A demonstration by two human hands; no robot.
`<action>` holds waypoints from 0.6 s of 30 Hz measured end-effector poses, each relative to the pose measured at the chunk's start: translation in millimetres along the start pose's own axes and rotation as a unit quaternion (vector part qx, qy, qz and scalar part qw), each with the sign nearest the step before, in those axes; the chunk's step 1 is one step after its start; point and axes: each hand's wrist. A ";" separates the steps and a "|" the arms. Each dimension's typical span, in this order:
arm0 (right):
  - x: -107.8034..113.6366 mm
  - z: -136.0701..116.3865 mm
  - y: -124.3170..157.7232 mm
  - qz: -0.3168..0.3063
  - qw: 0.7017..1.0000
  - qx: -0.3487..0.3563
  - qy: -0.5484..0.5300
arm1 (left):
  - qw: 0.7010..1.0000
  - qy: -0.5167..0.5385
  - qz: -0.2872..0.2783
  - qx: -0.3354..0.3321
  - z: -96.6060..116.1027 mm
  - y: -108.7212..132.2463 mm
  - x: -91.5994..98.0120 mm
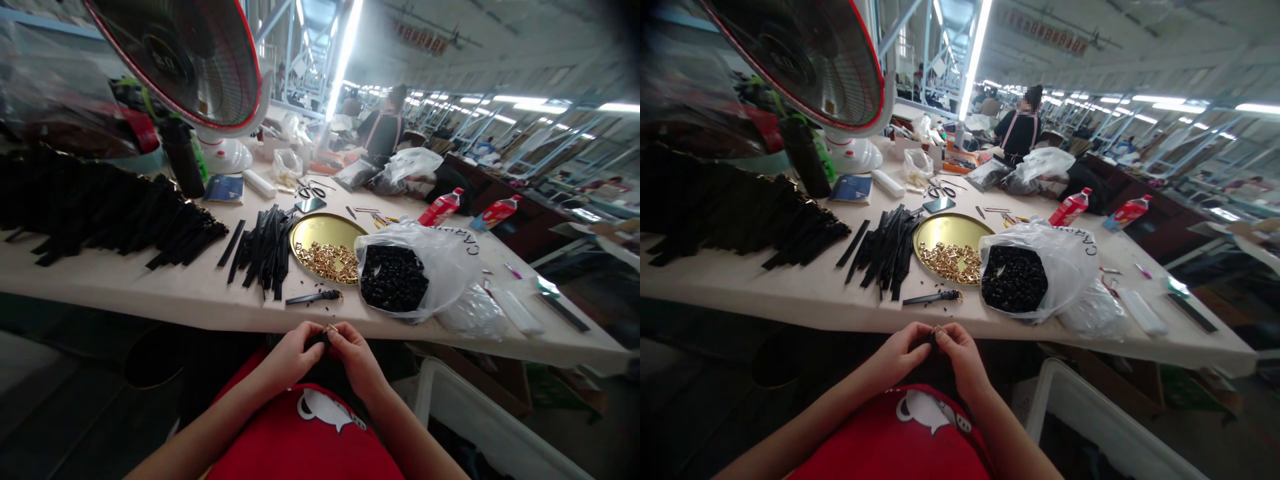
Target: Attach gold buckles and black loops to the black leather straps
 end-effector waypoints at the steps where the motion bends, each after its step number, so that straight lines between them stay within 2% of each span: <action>1: -2.7 0.0 1.0 0.010 1.000 0.006 0.000 | 1.000 -0.007 0.007 0.003 -0.6 0.0 -0.2; 4: -10.6 0.3 3.4 0.051 0.998 0.039 0.008 | 1.000 -0.007 0.025 0.016 -6.0 0.2 -1.8; 7: -17.0 1.7 3.5 0.078 0.993 0.076 0.037 | 0.998 0.048 0.021 0.044 -12.6 -0.2 -2.5; 13: -33.0 -3.2 4.9 0.076 0.990 0.094 0.066 | 0.967 0.228 -0.038 0.108 -8.5 -1.7 5.1; 16: -39.2 -8.4 7.8 0.084 0.992 0.073 0.066 | 0.975 0.200 -0.041 0.091 -9.0 -2.3 12.1; 18: -36.6 -10.2 3.8 0.102 0.991 0.060 0.064 | 0.982 0.158 -0.048 0.095 -19.5 -10.4 17.0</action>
Point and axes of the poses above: each hand's wrist, its own y-axis away from the middle knuckle, its own x-axis out of the back of the hand, z = x × y, and after that the axes turned 7 degrees about y, right-handed
